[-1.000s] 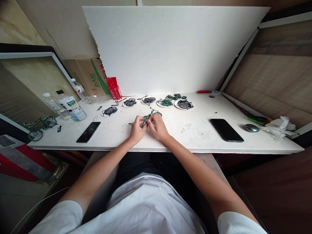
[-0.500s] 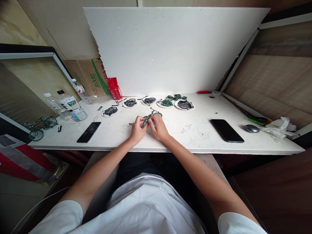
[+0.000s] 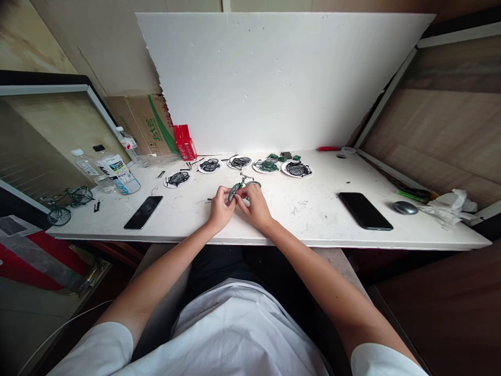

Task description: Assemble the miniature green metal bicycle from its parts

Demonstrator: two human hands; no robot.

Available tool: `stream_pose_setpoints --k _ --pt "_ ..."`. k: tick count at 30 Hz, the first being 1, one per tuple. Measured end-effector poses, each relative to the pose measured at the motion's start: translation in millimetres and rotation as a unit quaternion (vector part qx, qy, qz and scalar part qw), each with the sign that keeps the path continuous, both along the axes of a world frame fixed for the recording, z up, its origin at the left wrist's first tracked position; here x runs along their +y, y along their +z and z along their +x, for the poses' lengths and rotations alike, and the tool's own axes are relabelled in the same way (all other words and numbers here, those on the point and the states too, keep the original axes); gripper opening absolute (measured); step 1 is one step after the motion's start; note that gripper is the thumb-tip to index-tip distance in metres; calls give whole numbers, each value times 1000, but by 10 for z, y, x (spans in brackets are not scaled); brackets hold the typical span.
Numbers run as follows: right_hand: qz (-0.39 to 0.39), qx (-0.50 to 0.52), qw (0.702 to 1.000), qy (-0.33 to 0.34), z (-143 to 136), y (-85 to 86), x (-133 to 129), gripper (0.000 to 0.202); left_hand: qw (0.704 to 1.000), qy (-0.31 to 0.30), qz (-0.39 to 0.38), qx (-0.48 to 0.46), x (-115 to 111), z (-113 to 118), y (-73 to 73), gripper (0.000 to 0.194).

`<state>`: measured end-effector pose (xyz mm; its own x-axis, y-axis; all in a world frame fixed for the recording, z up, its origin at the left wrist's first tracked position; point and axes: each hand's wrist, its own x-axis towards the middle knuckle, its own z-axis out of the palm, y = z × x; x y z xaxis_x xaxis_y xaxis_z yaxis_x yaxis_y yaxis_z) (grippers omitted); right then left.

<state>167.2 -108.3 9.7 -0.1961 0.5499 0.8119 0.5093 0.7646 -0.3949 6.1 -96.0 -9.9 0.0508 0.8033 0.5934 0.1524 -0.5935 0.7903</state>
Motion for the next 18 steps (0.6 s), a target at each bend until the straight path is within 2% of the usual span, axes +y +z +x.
stream_pose_setpoints --k 7,10,18 --pt "3 -3 1000 -7 19 -37 32 9 998 -31 -20 -49 54 6 -32 30" --pt "2 -7 1000 -9 21 -36 33 10 999 -38 -12 -16 38 -3 -19 29" --pt "-7 0 1000 -20 24 -41 28 16 999 -6 18 43 6 -14 22 24"
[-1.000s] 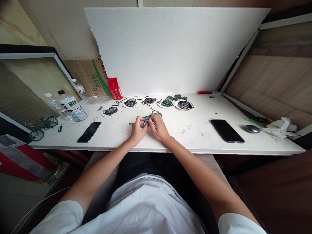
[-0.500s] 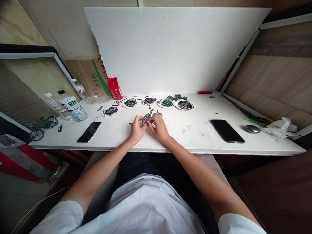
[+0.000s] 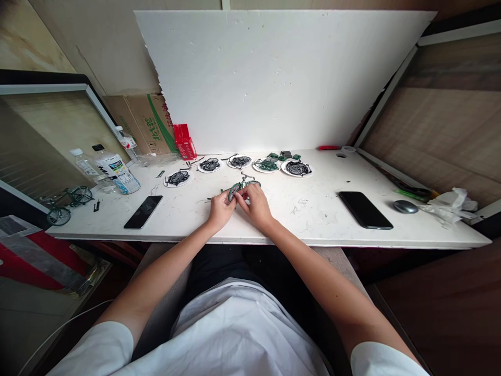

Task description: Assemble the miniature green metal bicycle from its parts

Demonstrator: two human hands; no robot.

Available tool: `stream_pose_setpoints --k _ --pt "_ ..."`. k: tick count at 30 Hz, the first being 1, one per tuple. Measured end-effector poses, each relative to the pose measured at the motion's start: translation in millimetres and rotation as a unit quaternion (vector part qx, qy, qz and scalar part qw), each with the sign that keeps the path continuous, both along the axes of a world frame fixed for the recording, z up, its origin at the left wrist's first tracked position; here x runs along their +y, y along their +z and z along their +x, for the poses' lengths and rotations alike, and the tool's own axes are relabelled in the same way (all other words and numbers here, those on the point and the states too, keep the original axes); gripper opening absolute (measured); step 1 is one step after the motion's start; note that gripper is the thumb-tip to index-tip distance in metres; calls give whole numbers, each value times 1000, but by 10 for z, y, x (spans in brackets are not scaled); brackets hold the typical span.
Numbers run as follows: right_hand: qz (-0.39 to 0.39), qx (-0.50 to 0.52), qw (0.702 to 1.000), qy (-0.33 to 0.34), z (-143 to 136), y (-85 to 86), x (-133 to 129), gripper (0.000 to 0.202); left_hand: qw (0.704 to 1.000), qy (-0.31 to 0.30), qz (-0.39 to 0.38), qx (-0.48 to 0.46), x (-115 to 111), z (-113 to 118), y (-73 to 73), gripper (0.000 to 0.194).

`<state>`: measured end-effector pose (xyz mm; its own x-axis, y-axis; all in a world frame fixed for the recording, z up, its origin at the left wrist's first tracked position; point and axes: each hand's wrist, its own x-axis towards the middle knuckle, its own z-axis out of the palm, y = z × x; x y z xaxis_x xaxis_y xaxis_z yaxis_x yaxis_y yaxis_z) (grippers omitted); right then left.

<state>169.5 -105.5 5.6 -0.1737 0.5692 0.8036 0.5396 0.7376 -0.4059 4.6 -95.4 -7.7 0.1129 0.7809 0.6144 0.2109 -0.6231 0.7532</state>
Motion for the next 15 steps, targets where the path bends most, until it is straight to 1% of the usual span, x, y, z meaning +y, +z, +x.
stream_pose_setpoints --k 2,7,11,15 --pt "-3 3 1000 0 -7 16 -14 15 1000 3 1 1 3 4 -3 24" --pt "3 -1 1000 9 -24 61 -45 4 999 31 9 19 1 6 3 19" --pt "17 -11 1000 8 -20 56 -39 6 1000 25 0 7 -13 6 24 17" --pt "18 -27 999 -7 -8 33 -26 10 1000 25 -4 11 -13 4 8 17"
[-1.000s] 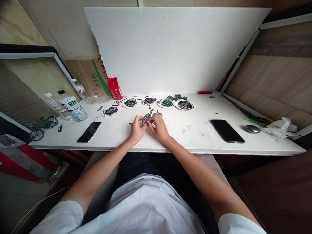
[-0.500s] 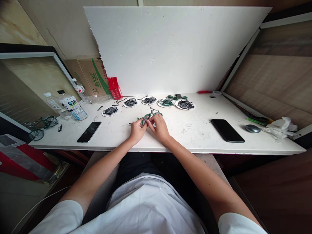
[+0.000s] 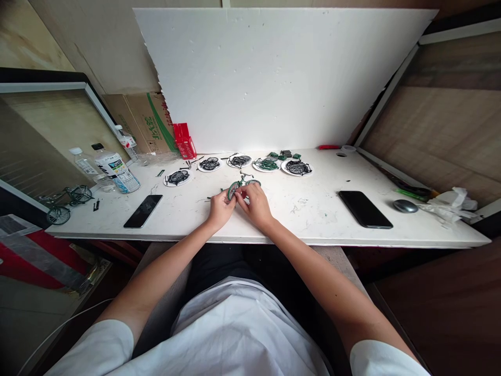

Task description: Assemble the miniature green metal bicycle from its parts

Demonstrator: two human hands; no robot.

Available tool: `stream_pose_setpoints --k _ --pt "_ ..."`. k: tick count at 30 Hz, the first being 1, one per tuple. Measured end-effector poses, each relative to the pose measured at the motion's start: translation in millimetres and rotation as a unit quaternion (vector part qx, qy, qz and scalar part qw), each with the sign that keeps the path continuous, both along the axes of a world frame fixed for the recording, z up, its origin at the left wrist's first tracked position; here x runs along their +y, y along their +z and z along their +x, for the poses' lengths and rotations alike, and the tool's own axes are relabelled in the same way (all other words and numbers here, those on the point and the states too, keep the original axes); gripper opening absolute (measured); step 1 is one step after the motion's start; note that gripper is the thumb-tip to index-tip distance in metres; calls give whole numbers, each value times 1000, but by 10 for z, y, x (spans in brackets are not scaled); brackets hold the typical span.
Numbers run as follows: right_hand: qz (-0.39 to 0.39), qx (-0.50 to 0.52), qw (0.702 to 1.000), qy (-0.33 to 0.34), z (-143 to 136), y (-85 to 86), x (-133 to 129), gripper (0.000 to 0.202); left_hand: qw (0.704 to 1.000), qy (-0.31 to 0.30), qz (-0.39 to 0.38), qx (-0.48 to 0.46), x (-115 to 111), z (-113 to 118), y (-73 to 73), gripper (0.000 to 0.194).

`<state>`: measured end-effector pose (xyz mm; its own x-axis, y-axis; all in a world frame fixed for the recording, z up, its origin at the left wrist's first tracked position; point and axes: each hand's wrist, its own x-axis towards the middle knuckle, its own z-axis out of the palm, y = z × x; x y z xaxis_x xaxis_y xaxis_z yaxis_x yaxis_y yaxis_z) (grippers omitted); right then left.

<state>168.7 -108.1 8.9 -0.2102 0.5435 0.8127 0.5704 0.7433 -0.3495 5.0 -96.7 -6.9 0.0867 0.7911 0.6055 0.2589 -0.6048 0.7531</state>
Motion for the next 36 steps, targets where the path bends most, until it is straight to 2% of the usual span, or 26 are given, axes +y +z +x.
stream_pose_setpoints --k 9,20,25,29,36 --pt "23 -56 996 -69 -24 6 -14 17 1000 16 -4 8 17 -2 -26 16" --pt "13 -26 999 -45 -21 10 -44 13 1000 8 8 12 -15 -6 9 17" --pt "14 -14 999 -40 -13 -2 -56 10 1000 11 7 2 2 -3 -16 12" --pt "13 -37 998 -56 -19 -17 -44 12 1000 21 -1 0 20 -7 -36 11" --pt "61 -112 987 -94 -11 -36 -26 19 999 45 8 12 19 -16 -16 10"
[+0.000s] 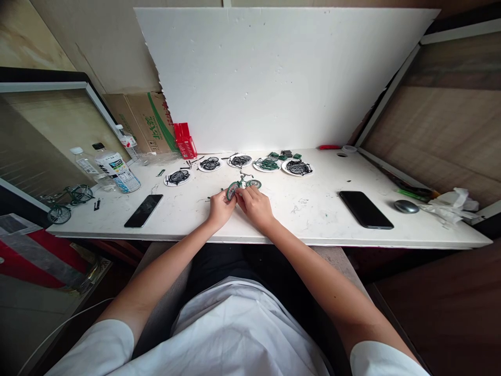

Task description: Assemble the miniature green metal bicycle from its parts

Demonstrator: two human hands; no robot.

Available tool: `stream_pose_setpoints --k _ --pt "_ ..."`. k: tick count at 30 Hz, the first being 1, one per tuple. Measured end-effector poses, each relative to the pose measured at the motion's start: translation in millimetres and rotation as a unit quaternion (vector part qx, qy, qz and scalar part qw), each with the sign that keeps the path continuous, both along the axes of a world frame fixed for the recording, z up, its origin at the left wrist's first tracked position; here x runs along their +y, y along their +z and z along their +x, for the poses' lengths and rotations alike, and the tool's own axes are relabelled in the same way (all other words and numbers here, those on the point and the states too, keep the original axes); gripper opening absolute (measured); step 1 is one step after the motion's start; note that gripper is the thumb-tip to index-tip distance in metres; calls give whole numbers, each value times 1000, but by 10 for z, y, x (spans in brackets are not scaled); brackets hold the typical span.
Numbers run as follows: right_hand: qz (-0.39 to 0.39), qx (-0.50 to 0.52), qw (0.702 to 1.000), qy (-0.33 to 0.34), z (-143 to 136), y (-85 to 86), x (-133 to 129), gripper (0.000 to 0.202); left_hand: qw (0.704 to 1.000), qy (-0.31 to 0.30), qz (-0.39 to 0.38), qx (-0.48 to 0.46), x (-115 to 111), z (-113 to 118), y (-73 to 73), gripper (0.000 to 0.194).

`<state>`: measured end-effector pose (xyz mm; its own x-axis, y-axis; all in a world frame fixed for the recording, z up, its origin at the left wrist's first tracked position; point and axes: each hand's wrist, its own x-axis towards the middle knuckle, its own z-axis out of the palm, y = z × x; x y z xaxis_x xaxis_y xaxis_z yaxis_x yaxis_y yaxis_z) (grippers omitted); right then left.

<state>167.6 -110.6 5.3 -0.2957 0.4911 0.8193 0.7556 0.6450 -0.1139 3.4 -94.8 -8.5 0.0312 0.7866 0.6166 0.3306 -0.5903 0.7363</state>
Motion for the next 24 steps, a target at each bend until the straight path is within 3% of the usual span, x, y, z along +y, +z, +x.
stream_pose_setpoints --k 10,16,24 --pt "23 -50 997 -53 -4 -21 -24 25 1000 -3 -9 -10 20 1 -14 17" --pt "-8 -23 999 -45 -10 -34 -11 22 1000 -8 -10 -21 22 5 -26 19" --pt "8 -8 998 -59 -34 -51 -8 23 1000 5 4 -9 -6 9 16 15"
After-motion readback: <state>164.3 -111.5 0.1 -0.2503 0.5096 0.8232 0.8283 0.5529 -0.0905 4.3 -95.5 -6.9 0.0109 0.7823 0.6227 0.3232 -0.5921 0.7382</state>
